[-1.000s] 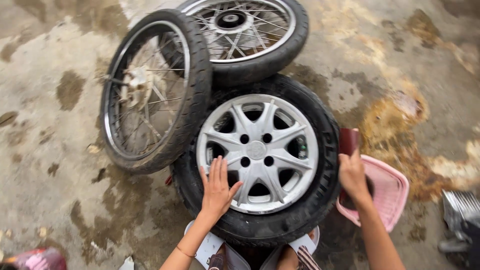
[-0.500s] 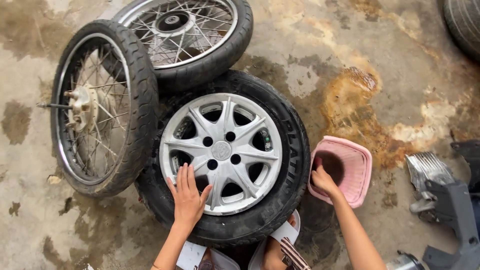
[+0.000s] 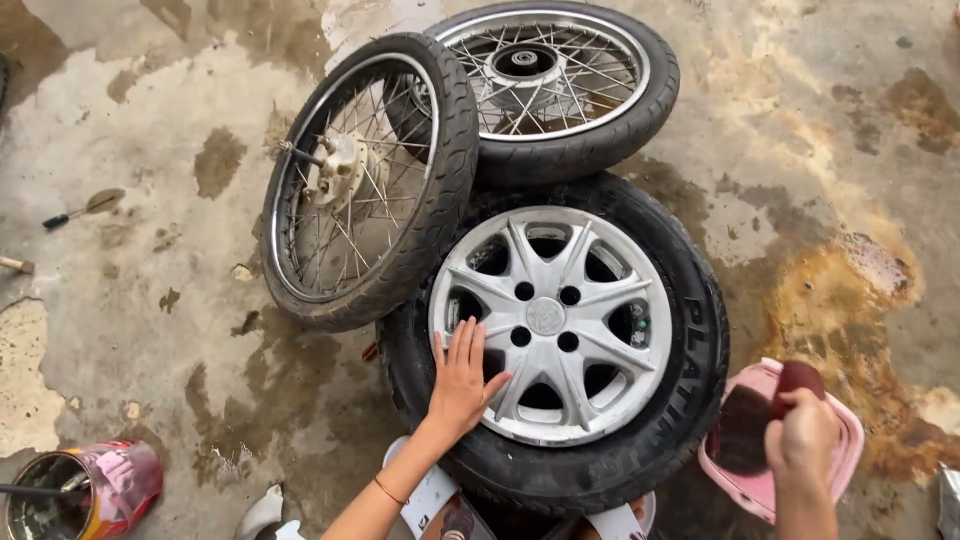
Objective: The person scrubs and sands the spokes of a vehicle wheel using an abrasive pad to clean or prepare the surface.
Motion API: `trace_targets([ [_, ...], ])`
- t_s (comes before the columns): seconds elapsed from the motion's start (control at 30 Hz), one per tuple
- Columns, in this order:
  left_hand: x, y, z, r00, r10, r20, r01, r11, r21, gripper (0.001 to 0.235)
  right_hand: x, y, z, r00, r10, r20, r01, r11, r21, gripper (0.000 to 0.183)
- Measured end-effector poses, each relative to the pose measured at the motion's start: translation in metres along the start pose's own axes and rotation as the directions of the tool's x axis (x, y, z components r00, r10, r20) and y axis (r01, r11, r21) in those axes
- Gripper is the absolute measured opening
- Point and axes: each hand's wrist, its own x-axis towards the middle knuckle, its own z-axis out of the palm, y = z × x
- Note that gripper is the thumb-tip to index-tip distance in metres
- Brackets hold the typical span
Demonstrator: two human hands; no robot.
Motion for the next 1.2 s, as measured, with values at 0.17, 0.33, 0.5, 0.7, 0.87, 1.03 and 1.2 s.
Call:
trace_targets([
  [0.17,-0.005,-0.003,0.006,0.999,-0.023,0.032,0.024,0.999,-0.029,0.086,-0.048,0.008,0.094,0.722,-0.553,0.417,0.68,0.677,-0.28,0.024],
  [0.33,-0.005,-0.002,0.008,0.999,-0.022,0.044,0.025,0.997,-0.078,0.086,-0.093,-0.037,0.167,-0.148,-0.853,0.5,0.829,-0.383,-0.408,0.01],
  [0.5,-0.004,-0.003,0.006,0.999,-0.02,0.046,0.024,0.996,-0.091,0.086,-0.122,-0.069,0.167,0.106,-0.815,0.57,0.914,-0.146,-0.38,0.013],
  [0.7,-0.002,-0.004,0.007,1.0,-0.021,0.007,0.021,0.995,-0.093,0.087,-0.139,-0.073,0.198,-0.26,-0.699,0.667,0.76,-0.574,-0.305,0.003],
  [0.87,-0.005,-0.005,0.011,1.0,-0.018,-0.003,0.018,0.995,-0.1,0.087,-0.084,-0.087,0.201,-0.222,-0.679,0.7,0.861,-0.474,-0.187,0.007],
  [1.03,-0.004,-0.006,0.013,1.0,-0.009,-0.023,0.007,0.995,-0.102,0.087,-0.084,-0.065,0.21,-0.319,-0.637,0.702,0.755,-0.619,-0.218,0.008],
  [1.2,-0.005,-0.006,0.016,1.0,-0.018,-0.026,0.015,0.994,-0.105,0.088,-0.115,-0.101,0.19,-0.039,-0.736,0.675,0.848,-0.382,-0.367,0.009],
])
